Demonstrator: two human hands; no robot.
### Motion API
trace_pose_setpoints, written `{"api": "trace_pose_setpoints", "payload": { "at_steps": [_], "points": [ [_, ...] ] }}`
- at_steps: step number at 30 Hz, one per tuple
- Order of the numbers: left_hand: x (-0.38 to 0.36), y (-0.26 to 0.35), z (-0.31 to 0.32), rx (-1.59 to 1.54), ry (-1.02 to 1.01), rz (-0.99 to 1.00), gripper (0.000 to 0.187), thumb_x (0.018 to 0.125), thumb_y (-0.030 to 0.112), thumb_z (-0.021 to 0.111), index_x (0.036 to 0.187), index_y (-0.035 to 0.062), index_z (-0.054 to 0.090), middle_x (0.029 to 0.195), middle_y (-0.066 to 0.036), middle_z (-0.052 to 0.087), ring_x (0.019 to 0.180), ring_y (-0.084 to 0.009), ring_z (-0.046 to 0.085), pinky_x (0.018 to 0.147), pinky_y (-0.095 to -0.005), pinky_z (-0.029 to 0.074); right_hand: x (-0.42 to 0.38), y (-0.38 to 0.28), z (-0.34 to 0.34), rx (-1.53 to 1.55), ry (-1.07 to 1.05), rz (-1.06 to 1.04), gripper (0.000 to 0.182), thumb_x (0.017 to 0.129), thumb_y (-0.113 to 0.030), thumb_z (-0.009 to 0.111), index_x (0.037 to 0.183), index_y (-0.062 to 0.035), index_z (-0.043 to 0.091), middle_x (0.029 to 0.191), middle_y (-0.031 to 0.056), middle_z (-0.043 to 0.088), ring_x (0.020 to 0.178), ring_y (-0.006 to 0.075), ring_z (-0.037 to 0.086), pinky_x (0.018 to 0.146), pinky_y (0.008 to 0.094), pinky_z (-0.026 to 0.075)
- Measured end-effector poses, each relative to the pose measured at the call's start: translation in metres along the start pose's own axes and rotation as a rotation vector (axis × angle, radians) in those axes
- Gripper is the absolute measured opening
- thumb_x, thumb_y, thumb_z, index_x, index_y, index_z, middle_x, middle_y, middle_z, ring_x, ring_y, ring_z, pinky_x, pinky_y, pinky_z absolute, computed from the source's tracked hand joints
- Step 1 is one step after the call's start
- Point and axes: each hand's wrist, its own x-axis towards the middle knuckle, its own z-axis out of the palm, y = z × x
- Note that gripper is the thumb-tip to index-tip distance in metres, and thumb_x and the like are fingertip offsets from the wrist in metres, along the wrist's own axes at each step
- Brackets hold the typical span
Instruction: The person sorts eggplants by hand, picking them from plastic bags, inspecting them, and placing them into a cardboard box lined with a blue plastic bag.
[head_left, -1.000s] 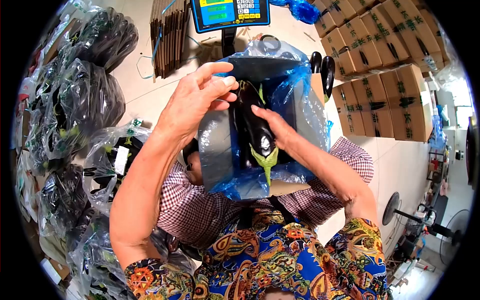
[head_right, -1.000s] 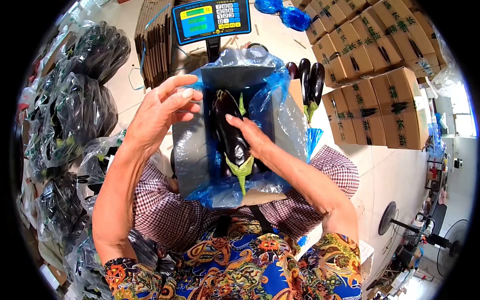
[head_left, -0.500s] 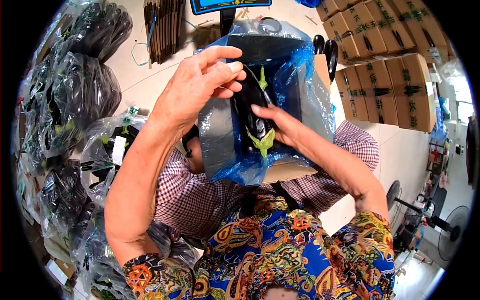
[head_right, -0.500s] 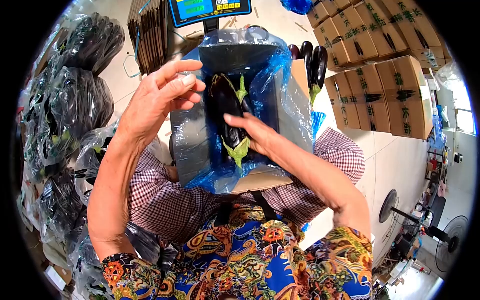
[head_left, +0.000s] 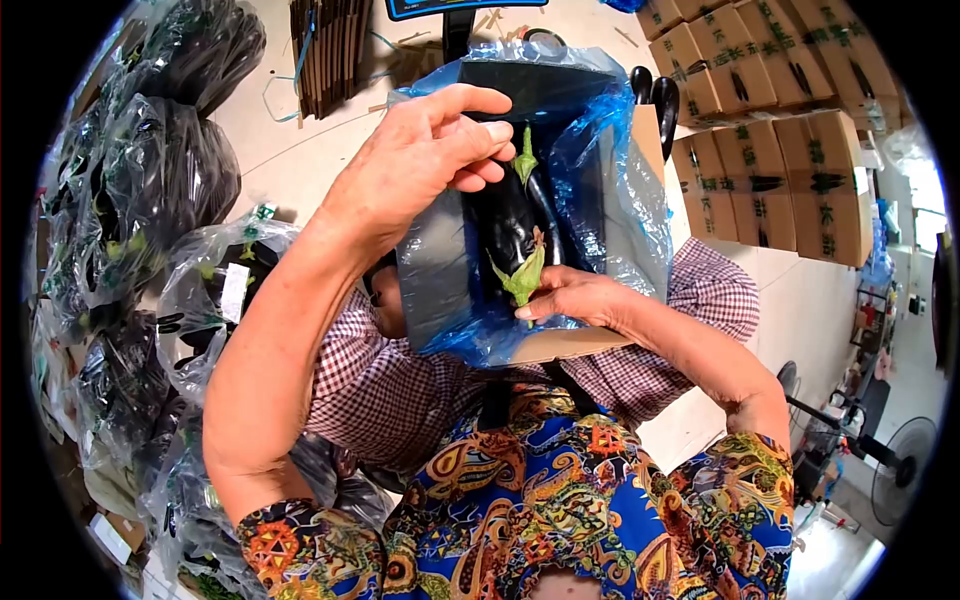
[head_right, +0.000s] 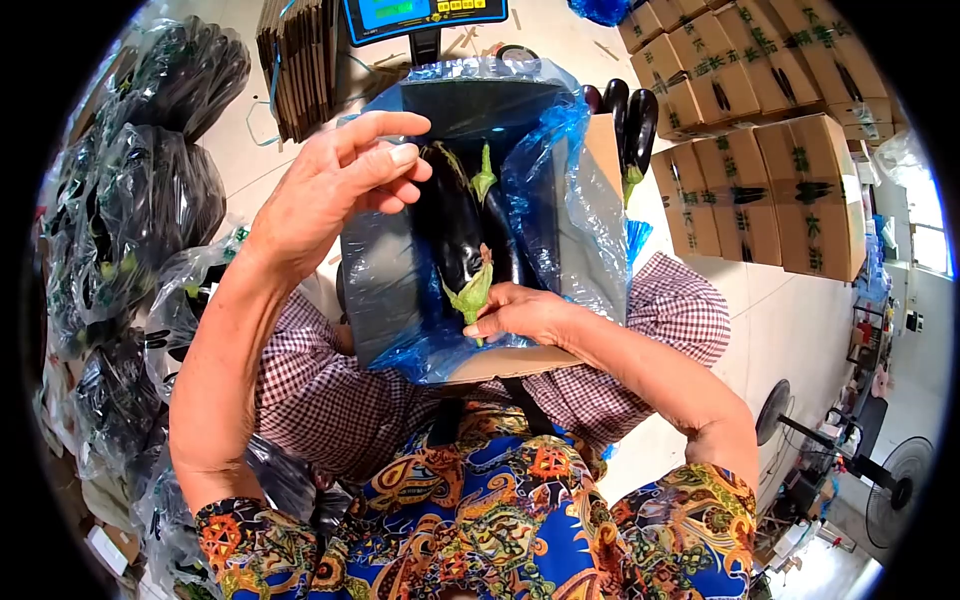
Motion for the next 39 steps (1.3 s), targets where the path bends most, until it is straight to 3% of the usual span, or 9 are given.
{"api": "trace_pose_setpoints", "payload": {
  "at_steps": [4, 11, 14, 19, 23, 27, 31, 35, 39],
  "points": [
    [0.002, 0.000, 0.001, 0.005, -0.009, -0.003, 0.043, 0.098, 0.027, 0.059, 0.131, 0.0001, 0.054, 0.099, -0.007, 0.065, 0.085, -0.0095, 0.062, 0.077, -0.0225, 0.050, 0.018, 0.000, 0.000, -0.203, -0.066, 0.010, 0.019, 0.086, -0.017, 0.074, 0.095, -0.0016, 0.068, 0.091, 0.0030, 0.066, 0.082, 0.0127, 0.057, 0.076, 0.0275, 0.046],
    [0.001, 0.002, 0.004, -0.006, -0.014, -0.023, 0.041, 0.099, 0.026, 0.056, 0.131, 0.0014, 0.054, 0.099, -0.006, 0.065, 0.084, -0.0093, 0.062, 0.077, -0.0225, 0.051, -0.010, -0.014, 0.022, -0.431, 0.169, -0.161, 0.027, 0.092, -0.018, 0.065, 0.108, 0.0004, 0.053, 0.088, 0.0065, 0.061, 0.081, 0.0172, 0.057, 0.075, 0.0318, 0.046],
    [0.001, 0.002, 0.004, 0.033, -0.016, -0.020, 0.040, 0.100, 0.027, 0.055, 0.131, 0.0015, 0.054, 0.099, -0.006, 0.066, 0.085, -0.0094, 0.062, 0.076, -0.0230, 0.051, -0.013, -0.010, 0.016, -0.324, 0.145, -0.144, 0.027, 0.094, -0.016, 0.061, 0.111, 0.0002, 0.048, 0.089, 0.0082, 0.059, 0.085, 0.0184, 0.058, 0.077, 0.0348, 0.047],
    [0.001, 0.001, 0.002, 0.087, -0.029, -0.021, 0.040, 0.100, 0.027, 0.055, 0.130, 0.0017, 0.055, 0.099, -0.006, 0.066, 0.084, -0.0092, 0.062, 0.076, -0.0234, 0.050, -0.003, -0.003, -0.002, -0.777, 0.109, -0.107, 0.048, 0.094, -0.034, 0.063, 0.116, 0.0051, 0.047, 0.090, 0.0202, 0.062, 0.089, 0.0386, 0.060, 0.084, 0.0430, 0.047],
    [0.002, 0.001, 0.004, 0.091, -0.035, 0.003, 0.040, 0.099, 0.028, 0.055, 0.130, 0.0021, 0.055, 0.098, -0.006, 0.066, 0.083, -0.0091, 0.061, 0.077, -0.0234, 0.050, 0.014, 0.012, -0.001, -1.017, 0.197, -0.079, 0.063, 0.088, -0.046, 0.067, 0.121, 0.0048, 0.049, 0.091, 0.0254, 0.067, 0.094, 0.0428, 0.064, 0.082, 0.0480, 0.050],
    [0.001, -0.001, 0.005, 0.119, -0.050, 0.021, 0.041, 0.099, 0.028, 0.055, 0.130, 0.0021, 0.055, 0.097, -0.006, 0.067, 0.082, -0.0091, 0.061, 0.077, -0.0236, 0.050, 0.006, -0.013, 0.014, -1.140, 0.371, 0.060, 0.071, 0.079, -0.048, 0.076, 0.122, 0.0045, 0.055, 0.090, 0.0241, 0.069, 0.091, 0.0387, 0.068, 0.082, 0.0439, 0.054],
    [0.002, 0.001, 0.004, 0.131, -0.045, 0.036, 0.041, 0.099, 0.029, 0.055, 0.130, 0.0018, 0.056, 0.097, -0.006, 0.067, 0.082, -0.0092, 0.062, 0.076, -0.0238, 0.050, 0.016, -0.008, 0.005, -1.053, 0.385, -0.041, 0.065, 0.069, -0.044, 0.085, 0.111, -0.0002, 0.063, 0.087, 0.0229, 0.069, 0.087, 0.0377, 0.068, 0.079, 0.0426, 0.053],
    [0.000, 0.005, 0.003, 0.107, -0.019, 0.048, 0.041, 0.099, 0.029, 0.056, 0.129, 0.0015, 0.056, 0.097, -0.005, 0.067, 0.083, -0.0092, 0.062, 0.076, -0.0238, 0.051, 0.026, -0.017, -0.002, -1.041, 0.224, 0.025, 0.060, 0.069, -0.046, 0.084, 0.102, 0.0020, 0.068, 0.089, 0.0218, 0.070, 0.090, 0.0364, 0.068, 0.081, 0.0414, 0.053],
    [0.002, 0.006, 0.003, 0.080, -0.012, 0.055, 0.042, 0.098, 0.029, 0.057, 0.129, 0.0017, 0.056, 0.097, -0.005, 0.067, 0.083, -0.0087, 0.062, 0.076, -0.0232, 0.051, 0.025, -0.018, 0.005, -1.064, 0.298, 0.064, 0.065, 0.070, -0.047, 0.084, 0.106, 0.0039, 0.066, 0.090, 0.0219, 0.070, 0.091, 0.0365, 0.068, 0.083, 0.0405, 0.053]
  ]
}}
